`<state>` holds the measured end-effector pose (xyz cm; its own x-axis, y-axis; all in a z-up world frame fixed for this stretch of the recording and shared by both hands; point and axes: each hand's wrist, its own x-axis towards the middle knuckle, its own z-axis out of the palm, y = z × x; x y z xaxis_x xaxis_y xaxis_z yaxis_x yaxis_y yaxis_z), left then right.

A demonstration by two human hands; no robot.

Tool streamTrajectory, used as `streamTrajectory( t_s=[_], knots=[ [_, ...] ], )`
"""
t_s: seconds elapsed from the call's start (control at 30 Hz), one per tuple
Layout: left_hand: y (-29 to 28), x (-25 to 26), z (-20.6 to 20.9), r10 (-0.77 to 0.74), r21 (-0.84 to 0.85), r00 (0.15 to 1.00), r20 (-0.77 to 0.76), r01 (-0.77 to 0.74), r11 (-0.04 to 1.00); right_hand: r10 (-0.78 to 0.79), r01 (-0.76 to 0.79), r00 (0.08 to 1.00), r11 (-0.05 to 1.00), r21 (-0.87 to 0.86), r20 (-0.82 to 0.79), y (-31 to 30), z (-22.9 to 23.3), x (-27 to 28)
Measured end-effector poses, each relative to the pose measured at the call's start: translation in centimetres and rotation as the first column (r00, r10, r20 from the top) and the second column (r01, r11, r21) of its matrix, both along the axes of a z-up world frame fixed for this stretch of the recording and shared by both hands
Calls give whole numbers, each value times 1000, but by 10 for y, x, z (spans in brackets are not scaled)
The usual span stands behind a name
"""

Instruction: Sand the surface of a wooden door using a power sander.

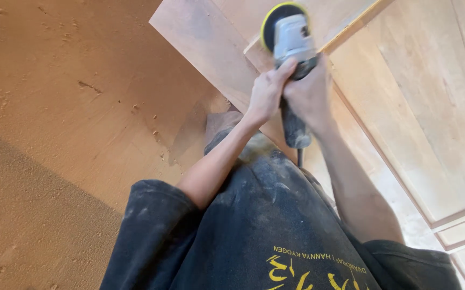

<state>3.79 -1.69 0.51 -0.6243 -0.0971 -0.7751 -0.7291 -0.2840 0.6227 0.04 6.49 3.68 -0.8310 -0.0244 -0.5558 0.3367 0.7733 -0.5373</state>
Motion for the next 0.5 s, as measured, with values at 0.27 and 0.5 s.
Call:
streamTrajectory(
  t_s=[0.27,0.5],
  knots=[
    [32,69,-23,191,6,981,-25,-190,982,19,-36,979,996,83,204,11,20,32],
    [17,60,-4,77,-9,997,28,-77,997,20,-55,980,984,170,199,16,4,38]
  ],
)
